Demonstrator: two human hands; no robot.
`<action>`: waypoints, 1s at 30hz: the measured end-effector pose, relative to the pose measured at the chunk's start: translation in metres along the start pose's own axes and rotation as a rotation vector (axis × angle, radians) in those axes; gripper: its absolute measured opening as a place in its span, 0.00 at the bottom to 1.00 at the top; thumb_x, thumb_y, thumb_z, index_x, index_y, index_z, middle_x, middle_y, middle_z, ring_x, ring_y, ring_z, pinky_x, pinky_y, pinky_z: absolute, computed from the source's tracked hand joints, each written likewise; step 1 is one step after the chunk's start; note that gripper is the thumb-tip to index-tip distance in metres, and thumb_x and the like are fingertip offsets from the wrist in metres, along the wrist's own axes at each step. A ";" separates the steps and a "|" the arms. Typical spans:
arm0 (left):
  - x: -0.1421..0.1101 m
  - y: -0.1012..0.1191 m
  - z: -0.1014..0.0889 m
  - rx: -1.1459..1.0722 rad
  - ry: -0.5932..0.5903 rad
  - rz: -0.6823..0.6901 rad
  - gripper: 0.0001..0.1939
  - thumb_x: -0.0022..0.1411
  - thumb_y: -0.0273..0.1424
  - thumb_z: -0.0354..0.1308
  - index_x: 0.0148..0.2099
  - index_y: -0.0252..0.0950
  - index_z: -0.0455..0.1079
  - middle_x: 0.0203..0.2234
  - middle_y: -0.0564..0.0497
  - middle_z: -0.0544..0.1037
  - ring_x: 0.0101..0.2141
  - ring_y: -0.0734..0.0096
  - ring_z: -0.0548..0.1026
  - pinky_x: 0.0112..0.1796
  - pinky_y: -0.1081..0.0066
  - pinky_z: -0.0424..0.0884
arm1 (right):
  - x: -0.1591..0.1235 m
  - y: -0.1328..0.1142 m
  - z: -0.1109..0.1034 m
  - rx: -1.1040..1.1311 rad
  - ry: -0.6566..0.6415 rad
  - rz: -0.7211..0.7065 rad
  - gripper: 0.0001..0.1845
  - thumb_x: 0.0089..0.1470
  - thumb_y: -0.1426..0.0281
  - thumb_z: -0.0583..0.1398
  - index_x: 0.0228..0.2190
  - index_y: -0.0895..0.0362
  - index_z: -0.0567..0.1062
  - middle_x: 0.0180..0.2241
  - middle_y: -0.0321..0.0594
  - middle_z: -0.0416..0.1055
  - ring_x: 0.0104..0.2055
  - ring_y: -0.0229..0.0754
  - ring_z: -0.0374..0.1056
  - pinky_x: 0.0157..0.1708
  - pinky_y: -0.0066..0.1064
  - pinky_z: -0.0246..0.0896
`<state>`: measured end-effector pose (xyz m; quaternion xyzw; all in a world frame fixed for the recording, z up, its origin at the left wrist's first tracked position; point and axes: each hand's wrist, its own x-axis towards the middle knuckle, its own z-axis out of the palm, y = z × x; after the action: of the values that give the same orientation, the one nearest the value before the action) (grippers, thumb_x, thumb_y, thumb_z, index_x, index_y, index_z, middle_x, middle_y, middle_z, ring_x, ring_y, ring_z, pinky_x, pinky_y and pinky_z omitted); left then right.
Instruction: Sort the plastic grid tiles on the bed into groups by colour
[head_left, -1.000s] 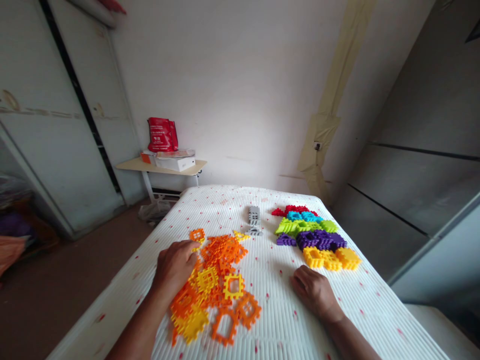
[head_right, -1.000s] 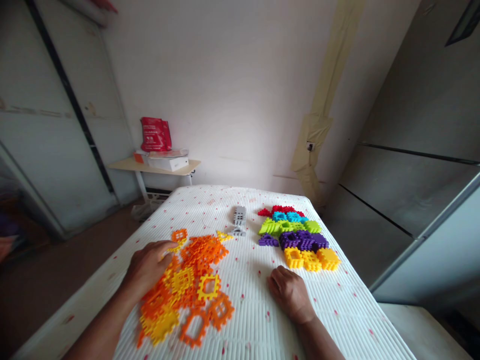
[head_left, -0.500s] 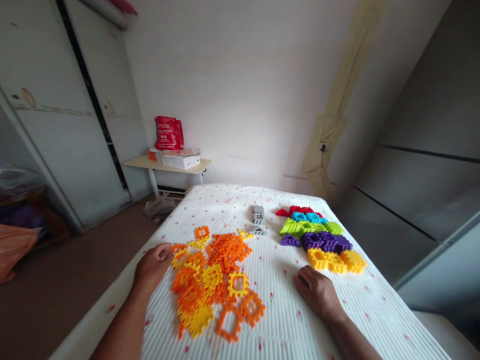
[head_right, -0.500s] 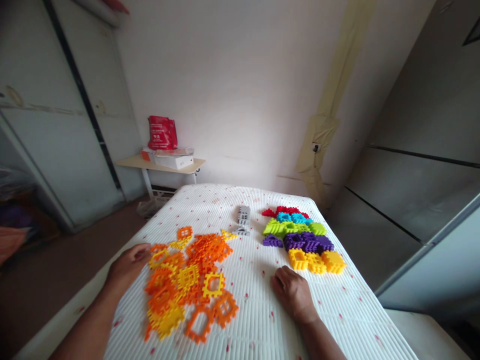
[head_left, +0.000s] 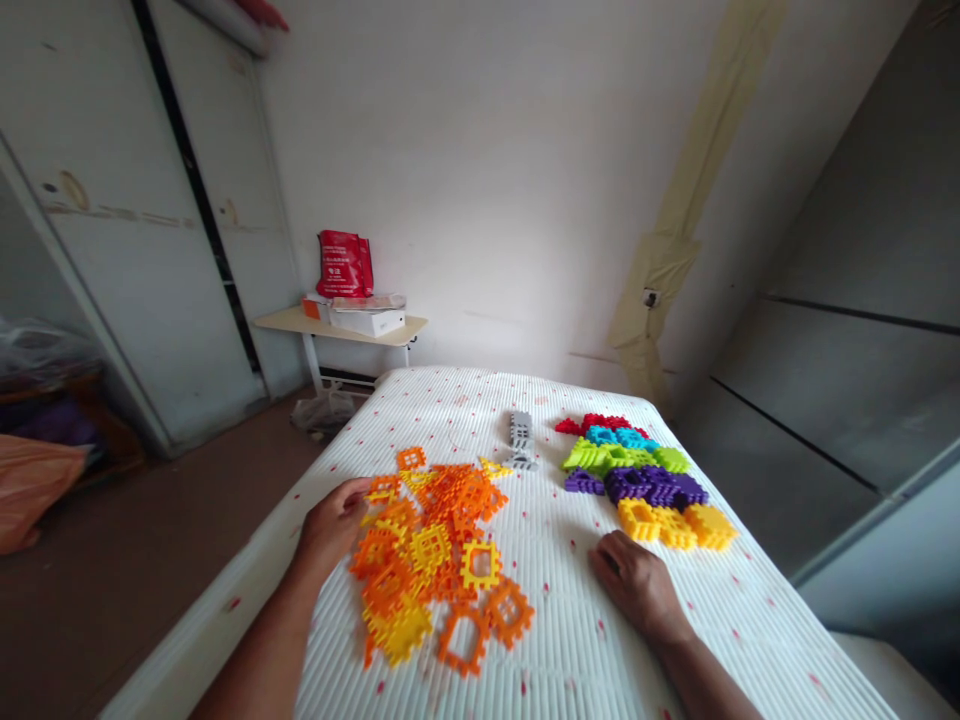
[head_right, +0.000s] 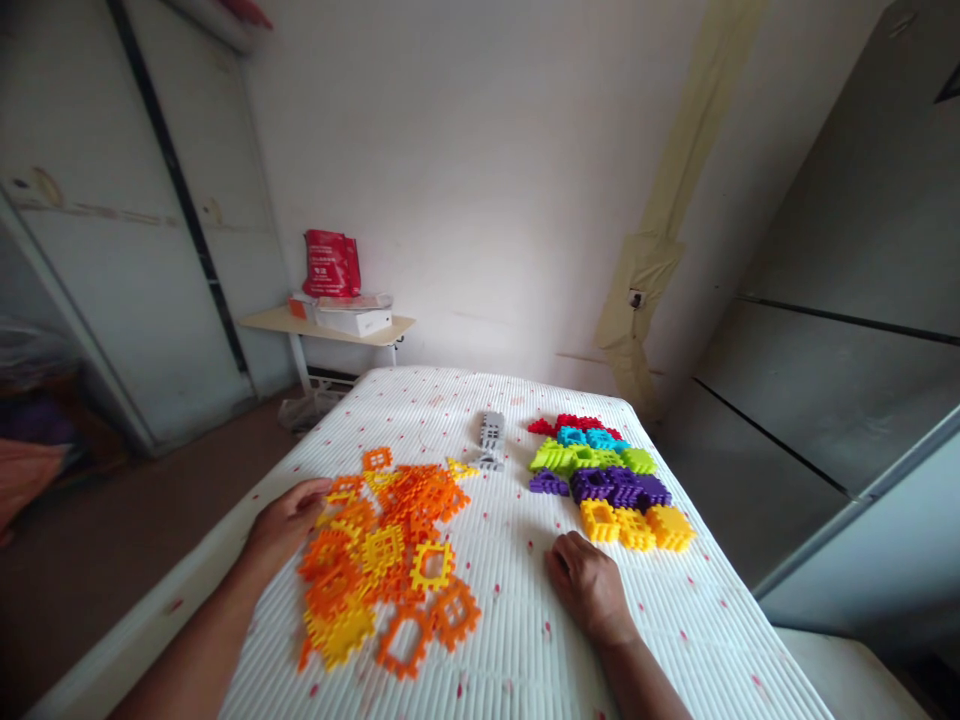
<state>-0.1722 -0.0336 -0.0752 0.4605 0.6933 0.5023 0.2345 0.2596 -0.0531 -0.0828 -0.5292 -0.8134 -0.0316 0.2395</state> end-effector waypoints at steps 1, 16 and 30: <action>0.000 0.001 0.000 -0.007 -0.001 -0.007 0.15 0.43 0.34 0.54 0.36 0.39 0.72 0.34 0.50 0.80 0.37 0.63 0.77 0.34 0.70 0.73 | 0.000 0.000 0.000 0.002 -0.002 -0.001 0.18 0.60 0.64 0.48 0.22 0.56 0.68 0.23 0.37 0.67 0.25 0.36 0.65 0.26 0.25 0.54; -0.001 -0.013 0.005 -0.046 0.054 0.012 0.21 0.46 0.36 0.53 0.43 0.35 0.72 0.38 0.46 0.78 0.40 0.63 0.76 0.41 0.69 0.71 | -0.005 -0.076 -0.011 0.283 -0.210 -0.120 0.28 0.47 0.52 0.59 0.43 0.58 0.70 0.40 0.45 0.69 0.39 0.45 0.66 0.39 0.34 0.62; -0.029 -0.006 -0.001 0.029 0.065 0.095 0.17 0.50 0.38 0.51 0.39 0.35 0.72 0.38 0.46 0.77 0.40 0.62 0.74 0.42 0.66 0.70 | -0.005 -0.097 0.017 0.149 -0.067 -0.113 0.12 0.51 0.68 0.58 0.40 0.57 0.70 0.40 0.46 0.69 0.42 0.47 0.64 0.41 0.38 0.60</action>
<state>-0.1616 -0.0600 -0.0842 0.4796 0.6850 0.5177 0.1811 0.1698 -0.0947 -0.0803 -0.4639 -0.8496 0.0333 0.2489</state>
